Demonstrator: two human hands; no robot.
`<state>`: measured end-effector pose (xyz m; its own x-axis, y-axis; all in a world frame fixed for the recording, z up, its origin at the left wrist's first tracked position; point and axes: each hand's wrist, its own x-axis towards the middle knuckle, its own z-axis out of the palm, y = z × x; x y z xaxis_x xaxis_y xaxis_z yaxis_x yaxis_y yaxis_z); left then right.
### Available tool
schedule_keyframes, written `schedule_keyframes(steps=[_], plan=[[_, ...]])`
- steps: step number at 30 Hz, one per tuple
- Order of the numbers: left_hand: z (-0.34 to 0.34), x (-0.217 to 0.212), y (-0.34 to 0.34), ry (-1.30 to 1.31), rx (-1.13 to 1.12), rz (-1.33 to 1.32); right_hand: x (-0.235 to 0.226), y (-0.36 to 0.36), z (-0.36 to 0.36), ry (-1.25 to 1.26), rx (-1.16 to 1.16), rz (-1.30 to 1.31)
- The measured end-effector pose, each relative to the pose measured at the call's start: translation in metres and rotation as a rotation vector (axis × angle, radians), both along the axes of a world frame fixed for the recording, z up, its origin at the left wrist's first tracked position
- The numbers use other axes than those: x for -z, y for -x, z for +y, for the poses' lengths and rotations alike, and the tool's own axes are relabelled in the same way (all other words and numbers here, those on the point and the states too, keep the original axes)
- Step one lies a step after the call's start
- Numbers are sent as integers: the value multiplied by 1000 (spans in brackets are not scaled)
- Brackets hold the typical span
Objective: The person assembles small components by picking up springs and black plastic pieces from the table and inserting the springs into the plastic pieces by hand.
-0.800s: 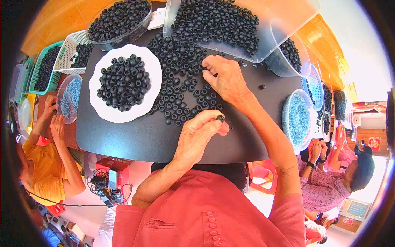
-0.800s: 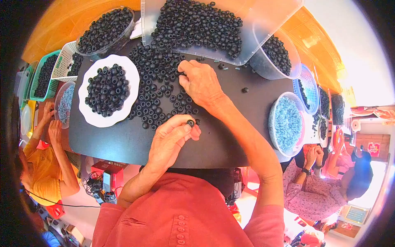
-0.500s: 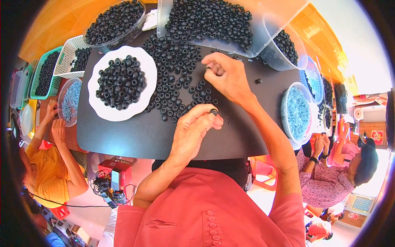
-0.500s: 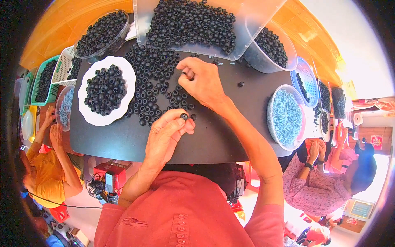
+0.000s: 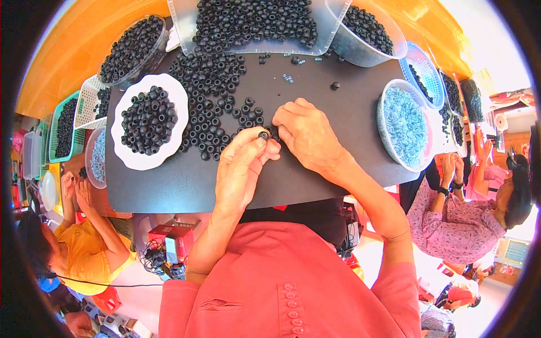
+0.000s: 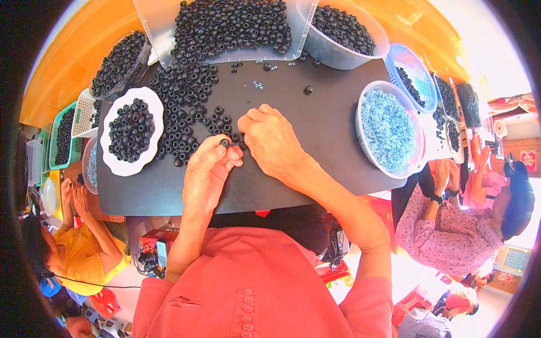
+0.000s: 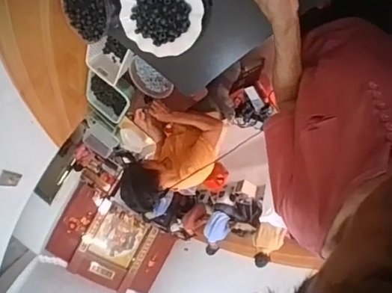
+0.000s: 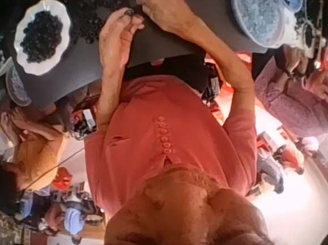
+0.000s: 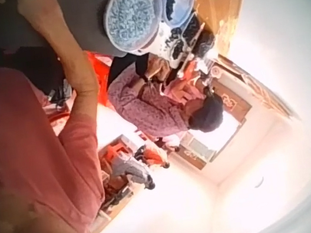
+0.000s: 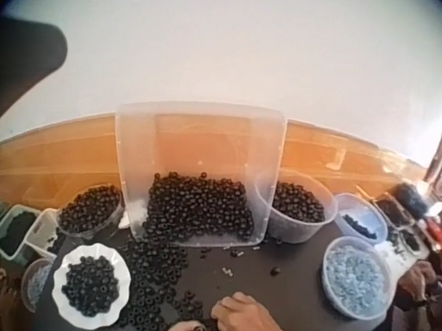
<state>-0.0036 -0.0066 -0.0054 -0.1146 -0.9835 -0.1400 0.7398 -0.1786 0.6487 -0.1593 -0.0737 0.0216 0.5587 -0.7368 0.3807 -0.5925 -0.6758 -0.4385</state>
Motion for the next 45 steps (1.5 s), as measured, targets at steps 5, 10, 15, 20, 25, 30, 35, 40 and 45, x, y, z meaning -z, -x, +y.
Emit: schedule_keyframes(steps=[5,10,15,20,25,30,35,40,45], plan=[[0,0,1,-2,-10,7,-2,0,-5,16,64,74],[0,-3,1,-9,4,-27,-13,-1,1,-614,80,-441],[-1,-2,2,9,-3,-41,-6,-2,12,-829,-23,-715],[0,-2,1,19,47,-89,-5,6,10,-968,-42,-551],[0,-5,1,19,61,-92,-9,3,13,-1059,-68,-850],[1,-3,1,6,35,-113,-4,4,13,-1013,-94,-838],[2,-2,1,42,30,-133,-1,4,14,-1057,-139,-907],[2,-4,1,49,27,-114,-2,1,16,-1033,-53,-875],[2,-5,1,25,24,-122,-2,3,15,-1029,-101,-818]])
